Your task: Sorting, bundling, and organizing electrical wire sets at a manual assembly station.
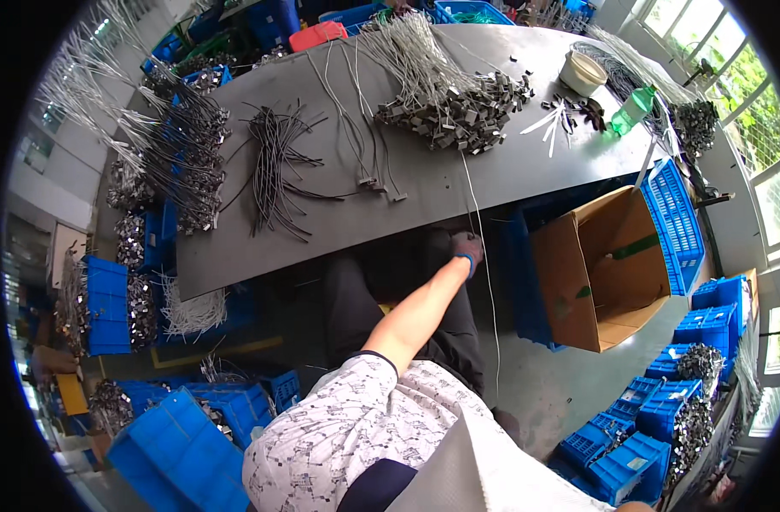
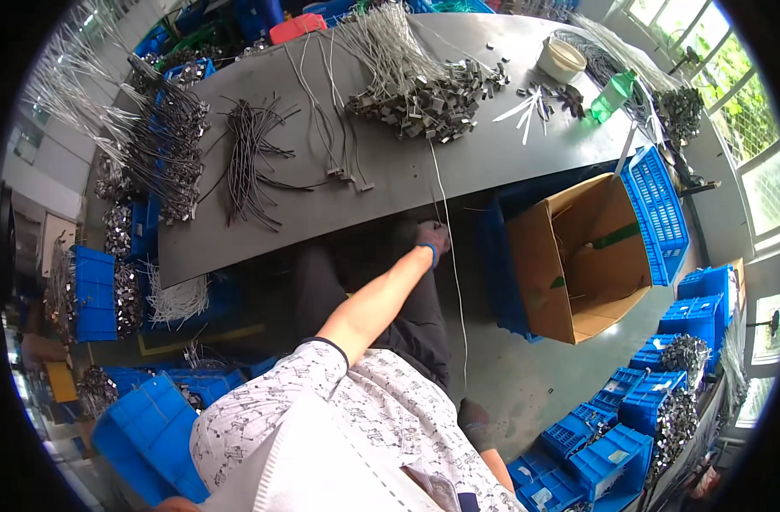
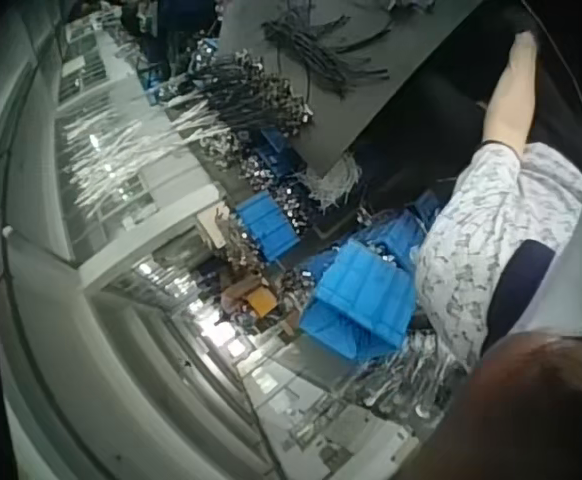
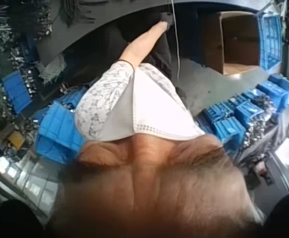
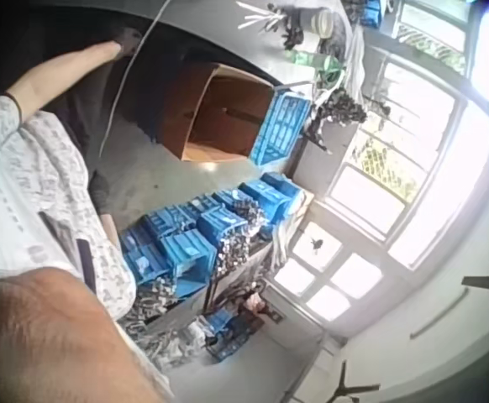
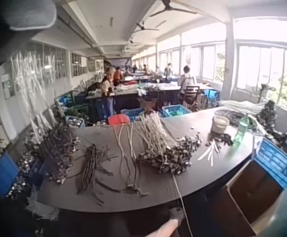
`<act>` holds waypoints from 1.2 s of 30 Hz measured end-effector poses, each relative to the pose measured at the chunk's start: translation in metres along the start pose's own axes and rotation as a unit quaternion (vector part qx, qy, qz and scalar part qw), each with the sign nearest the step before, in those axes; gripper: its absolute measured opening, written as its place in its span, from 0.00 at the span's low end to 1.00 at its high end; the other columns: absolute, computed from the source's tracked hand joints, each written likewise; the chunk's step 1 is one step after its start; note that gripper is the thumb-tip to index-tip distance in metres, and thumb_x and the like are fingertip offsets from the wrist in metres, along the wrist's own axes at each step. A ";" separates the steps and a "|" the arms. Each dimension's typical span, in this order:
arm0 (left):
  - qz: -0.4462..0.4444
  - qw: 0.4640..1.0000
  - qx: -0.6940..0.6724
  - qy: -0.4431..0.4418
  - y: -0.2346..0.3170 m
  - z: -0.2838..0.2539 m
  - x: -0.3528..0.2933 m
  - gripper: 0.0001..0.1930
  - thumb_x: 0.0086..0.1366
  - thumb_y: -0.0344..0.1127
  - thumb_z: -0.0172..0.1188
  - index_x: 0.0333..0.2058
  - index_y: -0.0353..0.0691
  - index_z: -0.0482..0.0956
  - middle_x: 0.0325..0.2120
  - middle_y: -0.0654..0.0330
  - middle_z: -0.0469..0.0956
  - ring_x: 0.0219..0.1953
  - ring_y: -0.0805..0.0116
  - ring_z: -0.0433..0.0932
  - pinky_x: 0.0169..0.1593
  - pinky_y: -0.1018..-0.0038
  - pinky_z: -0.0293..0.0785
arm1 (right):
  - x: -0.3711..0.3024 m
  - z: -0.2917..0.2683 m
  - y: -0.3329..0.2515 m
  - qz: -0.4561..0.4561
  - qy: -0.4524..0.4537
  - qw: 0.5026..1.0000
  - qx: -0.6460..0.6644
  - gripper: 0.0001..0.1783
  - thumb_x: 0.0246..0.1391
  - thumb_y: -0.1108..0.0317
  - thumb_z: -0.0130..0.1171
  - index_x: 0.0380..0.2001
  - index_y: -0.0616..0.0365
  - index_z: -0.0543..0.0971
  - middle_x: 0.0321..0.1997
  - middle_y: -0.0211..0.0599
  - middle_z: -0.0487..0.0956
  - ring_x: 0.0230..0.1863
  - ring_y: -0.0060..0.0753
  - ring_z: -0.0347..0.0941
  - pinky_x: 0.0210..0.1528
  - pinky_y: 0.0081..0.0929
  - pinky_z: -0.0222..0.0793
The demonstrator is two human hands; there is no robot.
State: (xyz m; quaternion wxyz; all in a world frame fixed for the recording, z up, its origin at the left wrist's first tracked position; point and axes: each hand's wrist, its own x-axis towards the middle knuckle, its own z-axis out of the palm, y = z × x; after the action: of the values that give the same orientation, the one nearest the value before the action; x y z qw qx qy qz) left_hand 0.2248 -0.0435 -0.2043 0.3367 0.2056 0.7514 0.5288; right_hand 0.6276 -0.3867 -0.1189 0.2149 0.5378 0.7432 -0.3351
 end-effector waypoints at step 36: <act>0.096 0.972 -0.166 -0.135 0.209 -0.109 -0.031 0.10 0.67 0.37 0.63 0.32 0.35 0.84 0.24 0.62 0.82 0.24 0.76 0.77 0.31 0.74 0.75 | 0.143 -0.158 -0.077 -0.285 0.237 0.919 0.133 0.11 0.60 0.64 0.58 0.43 0.55 0.80 0.39 0.52 0.82 0.42 0.58 0.79 0.40 0.47 0.75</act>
State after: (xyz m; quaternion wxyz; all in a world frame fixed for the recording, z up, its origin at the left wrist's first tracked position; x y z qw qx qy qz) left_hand 0.1572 -0.0608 0.0228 0.4121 0.2873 0.5778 0.6433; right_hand 0.5147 -0.1930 -0.0874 -0.1455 0.3909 0.8427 -0.3404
